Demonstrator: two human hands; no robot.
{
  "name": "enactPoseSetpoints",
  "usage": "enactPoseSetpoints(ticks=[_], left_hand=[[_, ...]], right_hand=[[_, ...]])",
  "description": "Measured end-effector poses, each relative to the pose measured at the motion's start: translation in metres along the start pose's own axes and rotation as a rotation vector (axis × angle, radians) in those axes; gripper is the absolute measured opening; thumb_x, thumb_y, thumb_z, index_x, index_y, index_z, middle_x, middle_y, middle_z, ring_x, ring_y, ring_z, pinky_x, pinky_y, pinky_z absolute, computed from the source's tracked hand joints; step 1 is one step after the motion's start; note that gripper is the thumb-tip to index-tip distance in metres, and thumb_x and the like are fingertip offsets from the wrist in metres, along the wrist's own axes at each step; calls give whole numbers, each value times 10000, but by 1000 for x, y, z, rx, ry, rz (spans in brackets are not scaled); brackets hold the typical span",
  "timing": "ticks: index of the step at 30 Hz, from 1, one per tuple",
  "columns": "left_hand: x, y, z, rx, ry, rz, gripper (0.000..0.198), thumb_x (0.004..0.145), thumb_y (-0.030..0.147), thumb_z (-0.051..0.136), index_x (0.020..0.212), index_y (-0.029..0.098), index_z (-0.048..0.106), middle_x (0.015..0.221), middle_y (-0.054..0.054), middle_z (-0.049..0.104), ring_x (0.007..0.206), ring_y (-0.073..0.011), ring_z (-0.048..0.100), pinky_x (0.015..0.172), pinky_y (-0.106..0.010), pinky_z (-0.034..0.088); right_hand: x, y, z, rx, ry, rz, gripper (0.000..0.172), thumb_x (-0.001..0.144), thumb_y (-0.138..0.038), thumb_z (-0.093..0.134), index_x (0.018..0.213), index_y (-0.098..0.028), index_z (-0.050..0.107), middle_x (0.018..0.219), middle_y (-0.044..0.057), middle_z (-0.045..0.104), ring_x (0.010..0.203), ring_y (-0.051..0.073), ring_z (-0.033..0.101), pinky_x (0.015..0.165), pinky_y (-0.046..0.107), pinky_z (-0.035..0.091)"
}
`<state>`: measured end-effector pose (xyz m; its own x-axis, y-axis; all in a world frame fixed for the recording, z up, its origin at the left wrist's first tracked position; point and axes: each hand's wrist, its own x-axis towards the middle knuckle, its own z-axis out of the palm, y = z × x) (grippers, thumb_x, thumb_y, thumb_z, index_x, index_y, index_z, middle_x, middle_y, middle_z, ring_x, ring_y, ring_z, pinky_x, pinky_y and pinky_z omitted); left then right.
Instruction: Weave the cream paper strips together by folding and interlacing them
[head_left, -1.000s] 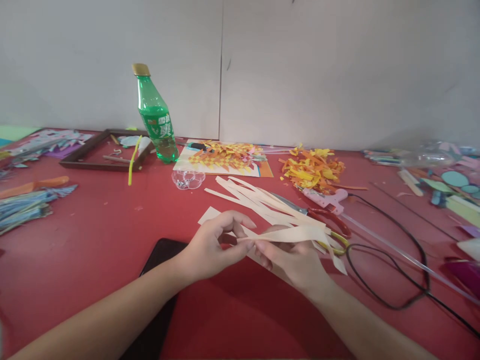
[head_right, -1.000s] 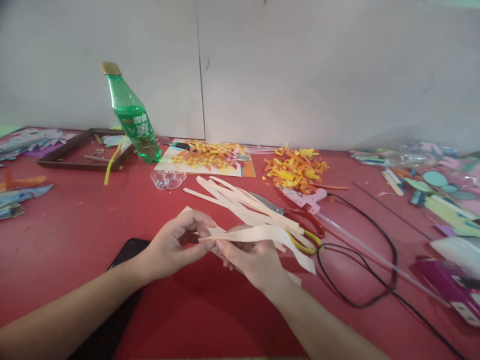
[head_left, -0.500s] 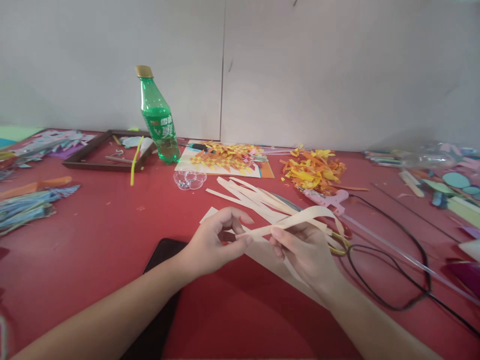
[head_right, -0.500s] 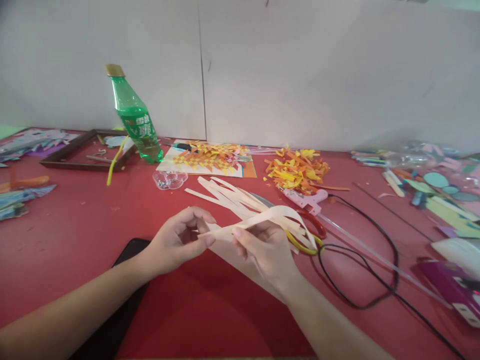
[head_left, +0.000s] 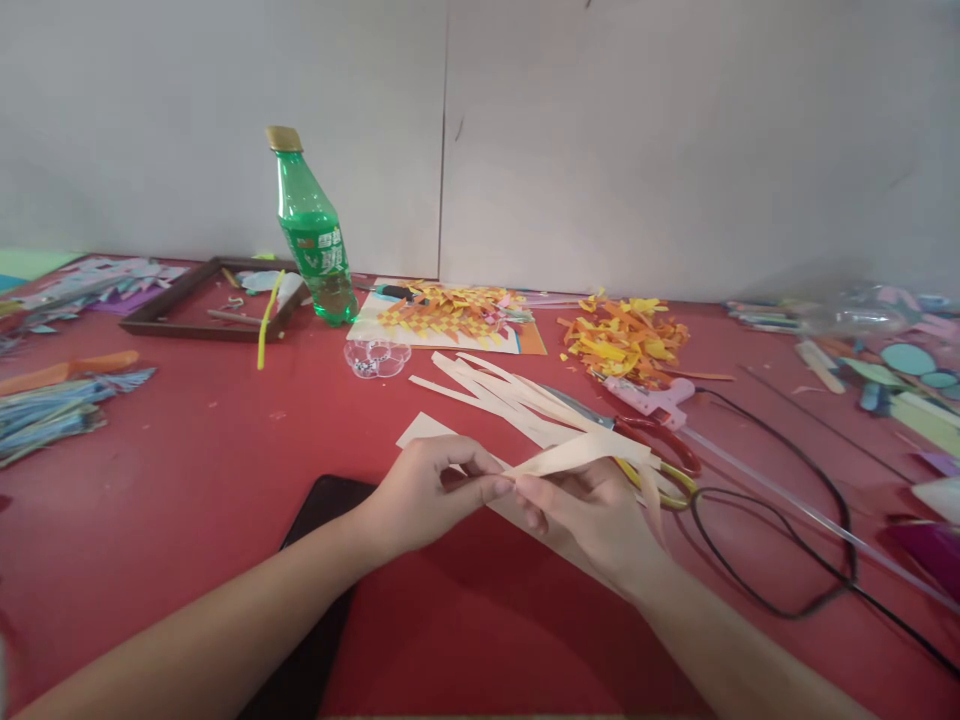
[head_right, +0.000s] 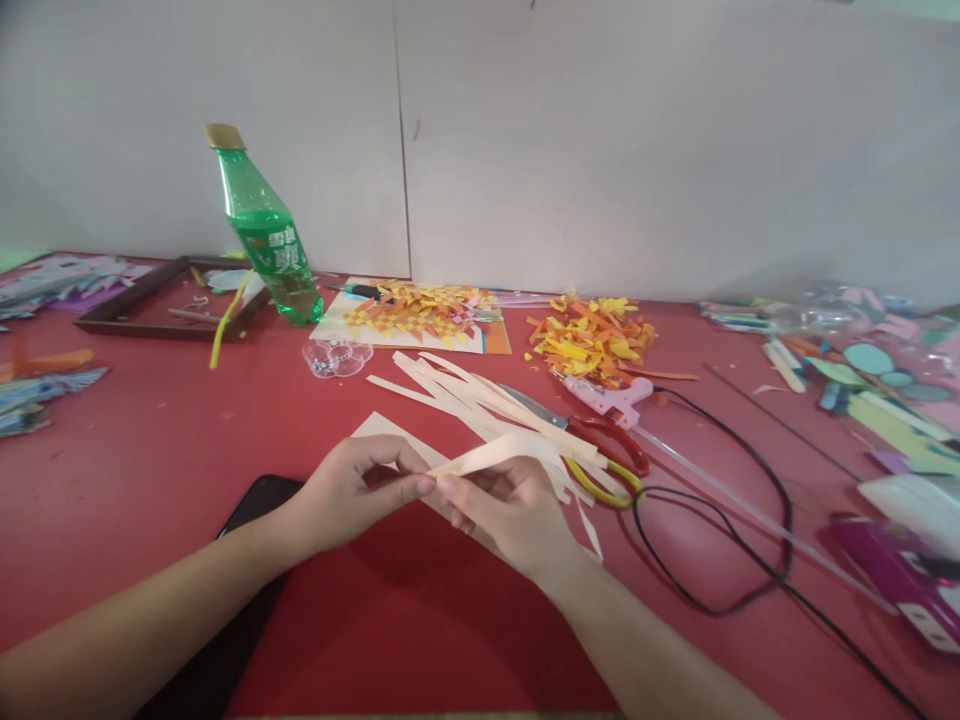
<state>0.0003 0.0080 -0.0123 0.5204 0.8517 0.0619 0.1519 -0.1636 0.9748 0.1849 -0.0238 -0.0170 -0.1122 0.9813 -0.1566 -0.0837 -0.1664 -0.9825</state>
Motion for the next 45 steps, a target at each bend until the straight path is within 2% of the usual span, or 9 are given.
enactPoseSetpoints(ticks=[4, 9, 19, 25, 29, 31, 36, 41, 45], left_hand=[[0, -1, 0, 26, -8, -34, 208, 840, 350, 639, 763, 158, 662, 747, -36, 686, 697, -143, 599, 646, -251, 464], [0, -1, 1, -1, -10, -53, 216, 838, 360, 635, 768, 156, 646, 745, -33, 667, 694, -140, 581, 658, -258, 454], [3, 1, 1, -28, -59, -76, 240, 834, 380, 634, 745, 159, 610, 747, -22, 640, 700, -134, 553, 667, -259, 444], [1, -2, -2, -53, -53, -39, 235, 851, 353, 620, 735, 154, 571, 707, 2, 581, 654, -105, 497, 625, -229, 406], [-1, -1, -4, -147, -207, -70, 251, 866, 362, 599, 734, 154, 552, 657, 20, 545, 584, -89, 485, 565, -212, 392], [-2, 0, -4, -142, -256, -69, 259, 876, 375, 588, 753, 148, 575, 673, 2, 583, 596, -100, 517, 568, -219, 408], [-1, 3, -3, -76, -192, 48, 202, 867, 319, 621, 796, 138, 678, 818, -60, 726, 778, -149, 647, 729, -249, 481], [1, -1, -1, 5, -83, -10, 190, 835, 306, 653, 763, 134, 686, 797, -64, 733, 735, -149, 648, 683, -251, 483], [0, -4, -1, 7, -67, -55, 203, 816, 330, 672, 743, 141, 682, 759, -44, 720, 689, -129, 622, 640, -233, 462]], right_hand=[[3, -1, -3, -67, 9, -52, 276, 729, -391, 749, 592, -163, 677, 513, 6, 615, 430, 100, 537, 441, 232, 457], [5, -2, -4, -46, 38, -40, 292, 726, -403, 755, 582, -161, 676, 491, 5, 614, 397, 92, 523, 414, 228, 455], [6, 6, -8, 78, 49, -69, 217, 750, -346, 757, 633, -174, 698, 531, -4, 644, 385, 82, 541, 396, 207, 477], [10, 9, -15, 77, 5, -119, 157, 787, -303, 733, 698, -175, 718, 598, 9, 680, 444, 93, 583, 430, 208, 491], [9, 9, -16, 50, -36, -147, 187, 765, -287, 754, 646, -159, 687, 516, -5, 645, 411, 92, 569, 424, 206, 478], [8, 8, -14, 56, -67, -115, 208, 755, -295, 762, 630, -153, 674, 491, -8, 636, 392, 89, 557, 414, 205, 467], [4, 11, -9, 89, -178, -18, 214, 762, -297, 758, 633, -138, 693, 490, -7, 623, 401, 73, 548, 406, 179, 448], [5, 8, -7, 164, -161, -15, 147, 763, -282, 758, 696, -157, 718, 589, 0, 665, 456, 74, 585, 426, 170, 465], [4, 1, -6, 97, -150, -50, 189, 786, -295, 734, 670, -148, 711, 525, -6, 636, 449, 71, 575, 448, 171, 471]])
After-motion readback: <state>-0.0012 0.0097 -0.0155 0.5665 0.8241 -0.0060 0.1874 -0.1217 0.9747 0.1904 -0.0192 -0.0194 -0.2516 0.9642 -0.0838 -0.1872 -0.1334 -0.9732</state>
